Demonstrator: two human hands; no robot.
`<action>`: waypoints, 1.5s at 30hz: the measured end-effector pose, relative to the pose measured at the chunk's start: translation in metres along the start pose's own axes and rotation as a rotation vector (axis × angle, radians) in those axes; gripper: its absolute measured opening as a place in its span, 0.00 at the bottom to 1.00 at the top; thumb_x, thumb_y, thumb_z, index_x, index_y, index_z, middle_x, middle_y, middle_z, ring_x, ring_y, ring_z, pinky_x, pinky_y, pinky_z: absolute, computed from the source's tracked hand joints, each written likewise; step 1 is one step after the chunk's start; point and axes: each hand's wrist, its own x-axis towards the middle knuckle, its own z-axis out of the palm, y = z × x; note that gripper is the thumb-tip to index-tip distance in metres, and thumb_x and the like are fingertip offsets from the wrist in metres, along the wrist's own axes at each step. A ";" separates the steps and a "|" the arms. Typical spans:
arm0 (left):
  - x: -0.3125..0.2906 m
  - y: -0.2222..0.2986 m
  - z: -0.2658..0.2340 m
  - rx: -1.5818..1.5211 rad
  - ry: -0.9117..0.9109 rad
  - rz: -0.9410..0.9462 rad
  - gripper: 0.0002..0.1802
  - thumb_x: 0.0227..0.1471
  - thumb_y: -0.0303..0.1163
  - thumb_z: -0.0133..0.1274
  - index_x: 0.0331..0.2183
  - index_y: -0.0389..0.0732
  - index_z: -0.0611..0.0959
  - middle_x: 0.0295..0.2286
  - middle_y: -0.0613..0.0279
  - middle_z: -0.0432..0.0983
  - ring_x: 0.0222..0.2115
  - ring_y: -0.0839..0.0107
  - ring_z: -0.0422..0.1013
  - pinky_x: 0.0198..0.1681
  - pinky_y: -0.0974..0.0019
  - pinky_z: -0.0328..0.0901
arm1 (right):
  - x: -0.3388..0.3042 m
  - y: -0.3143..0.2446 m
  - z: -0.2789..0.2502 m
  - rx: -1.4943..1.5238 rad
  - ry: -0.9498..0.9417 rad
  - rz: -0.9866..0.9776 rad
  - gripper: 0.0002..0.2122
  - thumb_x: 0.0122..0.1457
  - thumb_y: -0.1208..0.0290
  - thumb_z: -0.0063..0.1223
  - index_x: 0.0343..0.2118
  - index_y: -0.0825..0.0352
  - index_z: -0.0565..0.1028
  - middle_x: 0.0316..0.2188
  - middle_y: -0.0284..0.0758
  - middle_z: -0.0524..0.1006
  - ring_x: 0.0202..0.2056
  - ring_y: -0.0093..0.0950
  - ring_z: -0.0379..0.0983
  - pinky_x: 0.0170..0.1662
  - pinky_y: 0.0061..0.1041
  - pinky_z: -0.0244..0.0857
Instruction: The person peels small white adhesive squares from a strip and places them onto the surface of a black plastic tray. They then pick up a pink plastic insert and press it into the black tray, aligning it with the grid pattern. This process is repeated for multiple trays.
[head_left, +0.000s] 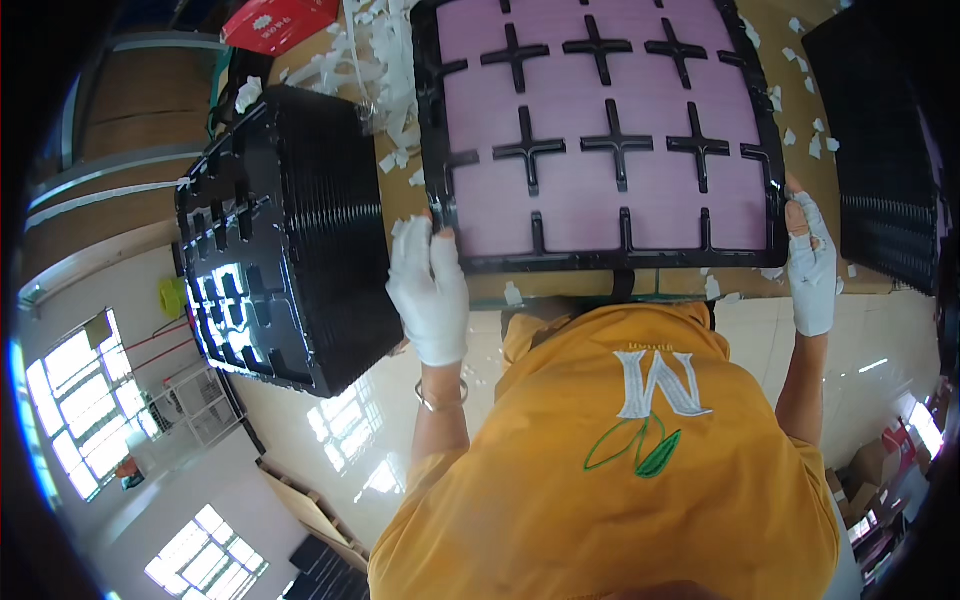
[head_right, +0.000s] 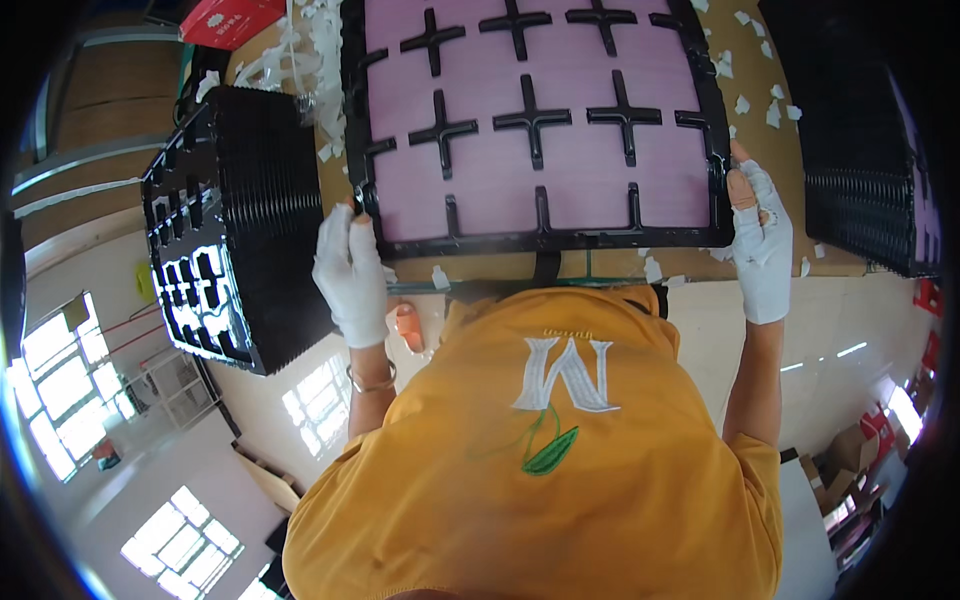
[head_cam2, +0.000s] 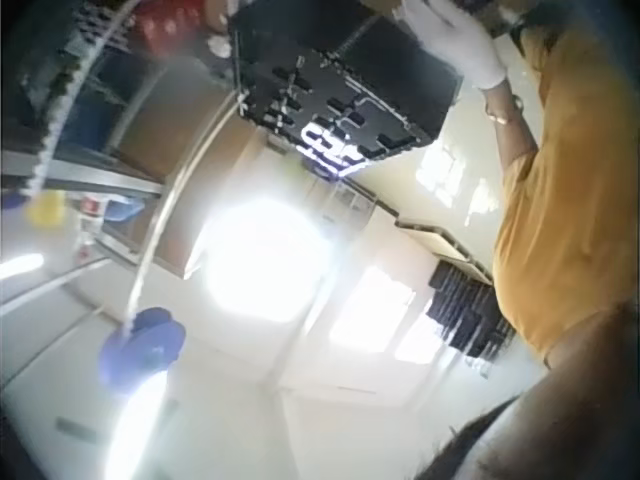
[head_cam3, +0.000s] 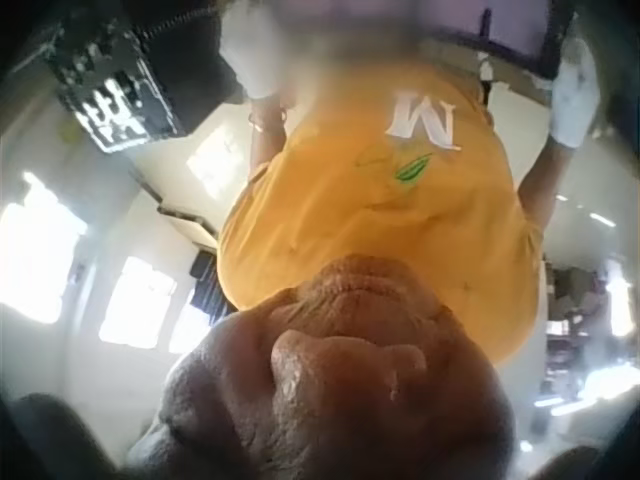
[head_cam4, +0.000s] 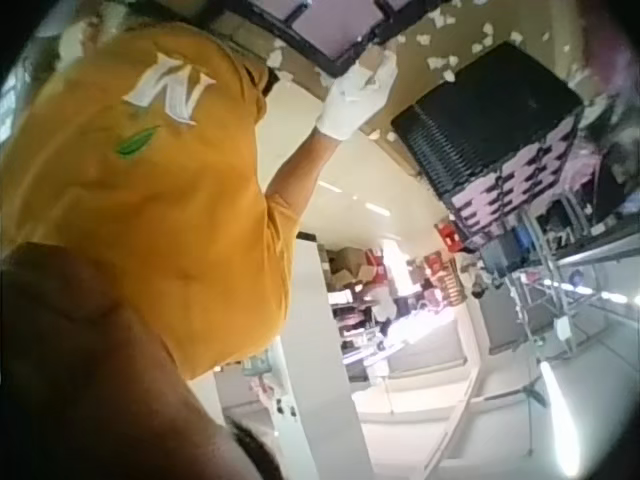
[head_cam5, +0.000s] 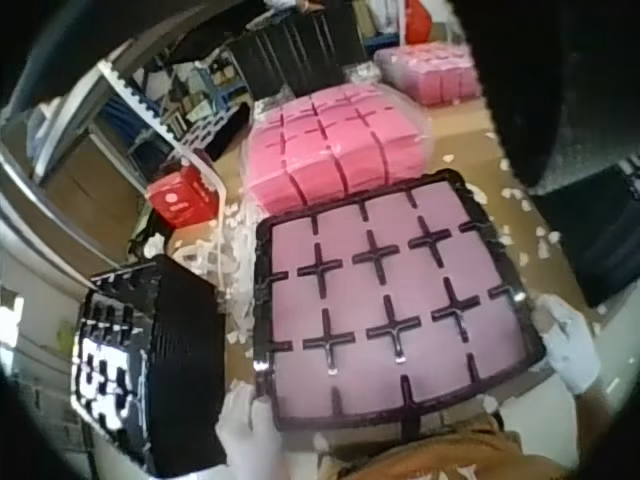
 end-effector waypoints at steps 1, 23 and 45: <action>-0.003 0.005 -0.001 0.009 -0.027 -0.032 0.14 0.53 0.28 0.53 0.40 0.29 0.78 0.38 0.41 0.75 0.41 0.45 0.71 0.46 0.55 0.66 | 0.005 -0.003 -0.003 0.033 0.006 0.002 0.25 0.64 0.54 0.47 0.55 0.72 0.70 0.50 0.39 0.74 0.52 0.26 0.67 0.58 0.21 0.55; 0.168 0.012 0.072 0.677 -0.218 0.385 0.32 0.59 0.58 0.36 0.57 0.51 0.71 0.61 0.49 0.53 0.59 0.39 0.51 0.59 0.37 0.49 | 0.181 -0.055 0.061 -0.987 0.112 -0.805 0.24 0.62 0.47 0.39 0.44 0.61 0.79 0.57 0.42 0.67 0.62 0.44 0.53 0.62 0.48 0.47; 0.191 0.028 0.075 0.698 0.020 0.514 0.27 0.55 0.58 0.42 0.49 0.54 0.79 0.56 0.49 0.62 0.55 0.45 0.58 0.53 0.37 0.55 | 0.189 -0.070 0.064 -1.147 0.142 -0.725 0.26 0.64 0.48 0.37 0.50 0.65 0.75 0.56 0.41 0.66 0.63 0.39 0.51 0.61 0.47 0.49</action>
